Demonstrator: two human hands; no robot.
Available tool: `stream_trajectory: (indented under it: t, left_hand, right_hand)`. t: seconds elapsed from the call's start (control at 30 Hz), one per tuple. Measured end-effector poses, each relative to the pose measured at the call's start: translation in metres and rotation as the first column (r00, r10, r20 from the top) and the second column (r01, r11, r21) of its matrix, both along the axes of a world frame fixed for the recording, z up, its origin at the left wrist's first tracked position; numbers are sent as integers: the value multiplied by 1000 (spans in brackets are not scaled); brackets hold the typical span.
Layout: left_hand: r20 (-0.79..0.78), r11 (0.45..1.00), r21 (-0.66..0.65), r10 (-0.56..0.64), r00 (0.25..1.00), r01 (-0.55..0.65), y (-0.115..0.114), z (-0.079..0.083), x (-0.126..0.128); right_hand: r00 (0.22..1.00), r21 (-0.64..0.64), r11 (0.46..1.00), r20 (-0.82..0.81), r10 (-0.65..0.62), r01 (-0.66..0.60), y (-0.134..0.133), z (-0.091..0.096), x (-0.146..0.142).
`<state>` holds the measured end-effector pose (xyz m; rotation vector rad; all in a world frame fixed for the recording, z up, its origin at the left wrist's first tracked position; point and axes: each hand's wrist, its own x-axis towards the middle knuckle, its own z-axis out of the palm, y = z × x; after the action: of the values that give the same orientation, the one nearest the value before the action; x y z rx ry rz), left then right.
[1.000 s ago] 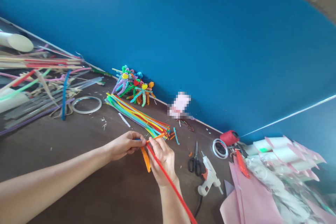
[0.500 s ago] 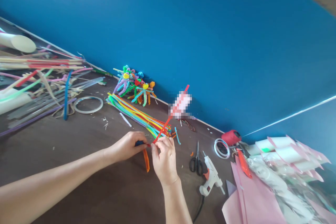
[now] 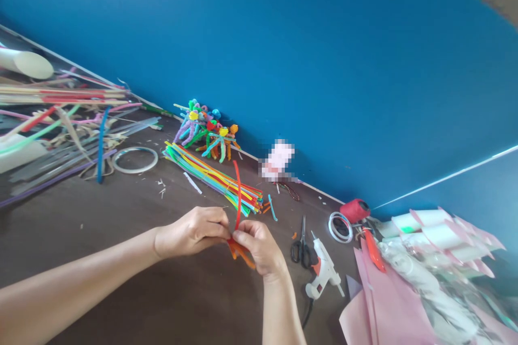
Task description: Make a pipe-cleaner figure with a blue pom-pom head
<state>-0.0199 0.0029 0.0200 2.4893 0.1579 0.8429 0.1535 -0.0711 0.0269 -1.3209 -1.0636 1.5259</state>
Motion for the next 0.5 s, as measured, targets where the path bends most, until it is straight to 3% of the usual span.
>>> stream_trajectory:
  t: [0.1,0.17,0.23,0.3,0.37,0.5]
  left_hand:
    - [10,998,-36,-50,999,50,-4,1,0]
    - [25,984,-157,-84,996,87,-6,0,1]
    - [42,930,-338,-135,990,141,-6,-1,3]
    - [87,823,-526,-198,976,214,-7,-3,4]
    - [158,674,-684,-235,959,278,-7,-5,5]
    - [314,293,-893,-143,939,343,-10,-14,9]
  right_hand:
    - [988,27,998,-145,52,-48,-2,-2,2]
    - [976,50,995,-193,98,-90,-3,-2,2]
    - [967,61,991,-216,133,-122,-4,-1,2]
    - [961,73,988,-233,147,-133,-6,0,0]
    - [956,98,988,-258,141,-120,-6,-1,-3]
    - [945,182,983,-326,41,21,-3,-8,-11]
